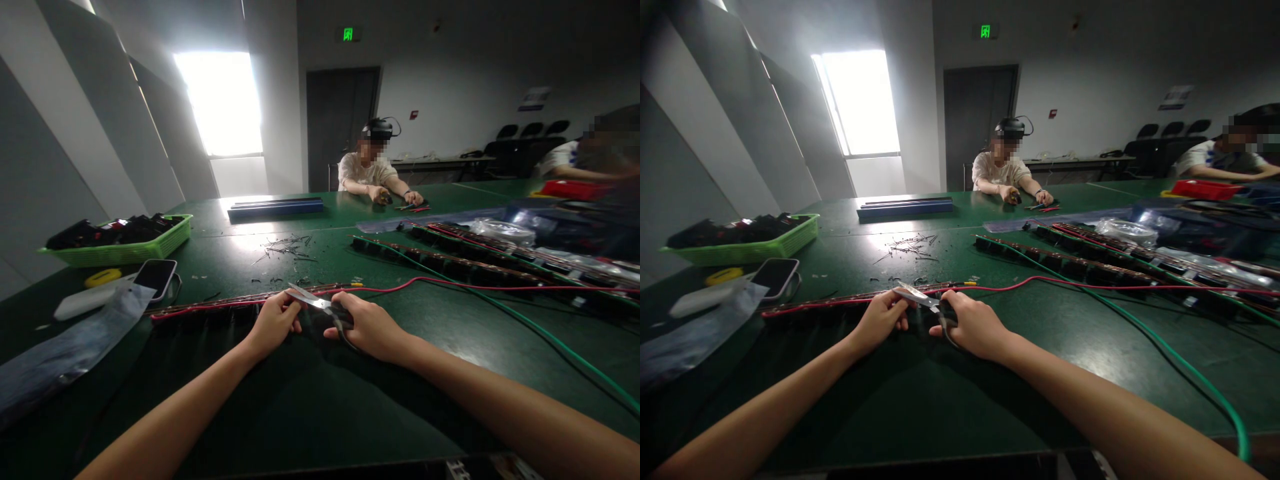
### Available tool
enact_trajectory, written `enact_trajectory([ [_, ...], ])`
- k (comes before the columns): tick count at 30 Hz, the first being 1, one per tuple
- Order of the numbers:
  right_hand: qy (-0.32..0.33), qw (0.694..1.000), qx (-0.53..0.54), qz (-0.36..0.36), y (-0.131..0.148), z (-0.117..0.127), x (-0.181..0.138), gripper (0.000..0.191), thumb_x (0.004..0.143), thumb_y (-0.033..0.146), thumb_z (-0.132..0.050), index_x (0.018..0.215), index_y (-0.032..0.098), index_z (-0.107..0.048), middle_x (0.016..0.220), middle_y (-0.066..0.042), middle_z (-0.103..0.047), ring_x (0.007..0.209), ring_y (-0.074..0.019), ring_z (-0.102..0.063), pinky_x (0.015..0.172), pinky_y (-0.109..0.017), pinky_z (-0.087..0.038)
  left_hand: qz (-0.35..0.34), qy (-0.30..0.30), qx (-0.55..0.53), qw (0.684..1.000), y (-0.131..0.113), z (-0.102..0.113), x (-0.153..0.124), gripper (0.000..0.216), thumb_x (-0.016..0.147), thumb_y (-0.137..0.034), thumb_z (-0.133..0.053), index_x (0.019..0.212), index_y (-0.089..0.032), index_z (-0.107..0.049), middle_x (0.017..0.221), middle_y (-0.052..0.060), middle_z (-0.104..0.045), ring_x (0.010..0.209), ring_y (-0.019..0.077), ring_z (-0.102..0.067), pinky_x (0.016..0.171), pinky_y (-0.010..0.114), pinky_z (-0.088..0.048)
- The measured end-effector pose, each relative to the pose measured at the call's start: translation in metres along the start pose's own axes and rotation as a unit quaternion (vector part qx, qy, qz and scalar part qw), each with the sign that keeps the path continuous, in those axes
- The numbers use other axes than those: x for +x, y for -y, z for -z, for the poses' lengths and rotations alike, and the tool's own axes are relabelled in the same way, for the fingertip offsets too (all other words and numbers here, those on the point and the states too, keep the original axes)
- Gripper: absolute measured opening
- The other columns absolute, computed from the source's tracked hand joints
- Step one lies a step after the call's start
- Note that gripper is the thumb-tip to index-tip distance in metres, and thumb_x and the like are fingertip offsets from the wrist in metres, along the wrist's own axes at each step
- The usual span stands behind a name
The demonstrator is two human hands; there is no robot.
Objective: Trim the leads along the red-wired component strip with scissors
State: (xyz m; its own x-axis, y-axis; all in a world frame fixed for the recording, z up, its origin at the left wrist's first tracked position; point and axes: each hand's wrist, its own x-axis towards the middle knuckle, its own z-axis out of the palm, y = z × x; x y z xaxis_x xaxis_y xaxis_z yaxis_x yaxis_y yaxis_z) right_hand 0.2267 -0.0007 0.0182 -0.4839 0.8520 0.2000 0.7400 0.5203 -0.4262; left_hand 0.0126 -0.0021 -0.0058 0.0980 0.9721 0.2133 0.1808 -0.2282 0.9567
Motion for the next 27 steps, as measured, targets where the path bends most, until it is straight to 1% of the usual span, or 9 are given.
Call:
enact_trajectory([
  [11, 0.004, 1.0, -0.004, 0.002, -0.002, -0.0007, 0.0014, 0.051, 0.074, 0.052, -0.07, 0.112, 0.021, -0.054, 0.102, -0.007, -0.067, 0.08, -0.0218, -0.064, 0.066, -0.027, -0.04, 0.01, 0.0, 0.014, 1.0, -0.001, 0.0003, -0.0006, 0.016, 0.083, -0.024, -0.05, 0.081, -0.013, -0.061, 0.053, -0.004, -0.056, 0.042, 0.0075, -0.055, 0.042, 0.016, -0.041],
  [19, 0.003, 1.0, -0.006, -0.003, -0.0016, 0.0002, 0.0022, 0.051, 0.073, 0.051, -0.071, 0.112, 0.021, -0.055, 0.099, -0.007, -0.068, 0.081, -0.0224, -0.064, 0.065, -0.027, -0.04, 0.007, 0.002, 0.009, 1.0, 0.0001, 0.0001, -0.0003, 0.017, 0.083, -0.026, -0.051, 0.081, -0.013, -0.061, 0.052, -0.003, -0.057, 0.042, 0.0079, -0.055, 0.042, 0.016, -0.041],
  [27, 0.002, 1.0, -0.006, 0.004, -0.0015, 0.0009, 0.0019, 0.045, 0.075, 0.046, -0.071, 0.111, 0.022, -0.056, 0.097, -0.006, -0.069, 0.079, -0.0216, -0.065, 0.064, -0.026, -0.04, 0.003, -0.002, 0.01, 1.0, 0.0002, 0.0, 0.0002, 0.018, 0.083, -0.027, -0.052, 0.081, -0.013, -0.061, 0.058, -0.002, -0.059, 0.042, 0.0074, -0.055, 0.041, 0.016, -0.041],
])
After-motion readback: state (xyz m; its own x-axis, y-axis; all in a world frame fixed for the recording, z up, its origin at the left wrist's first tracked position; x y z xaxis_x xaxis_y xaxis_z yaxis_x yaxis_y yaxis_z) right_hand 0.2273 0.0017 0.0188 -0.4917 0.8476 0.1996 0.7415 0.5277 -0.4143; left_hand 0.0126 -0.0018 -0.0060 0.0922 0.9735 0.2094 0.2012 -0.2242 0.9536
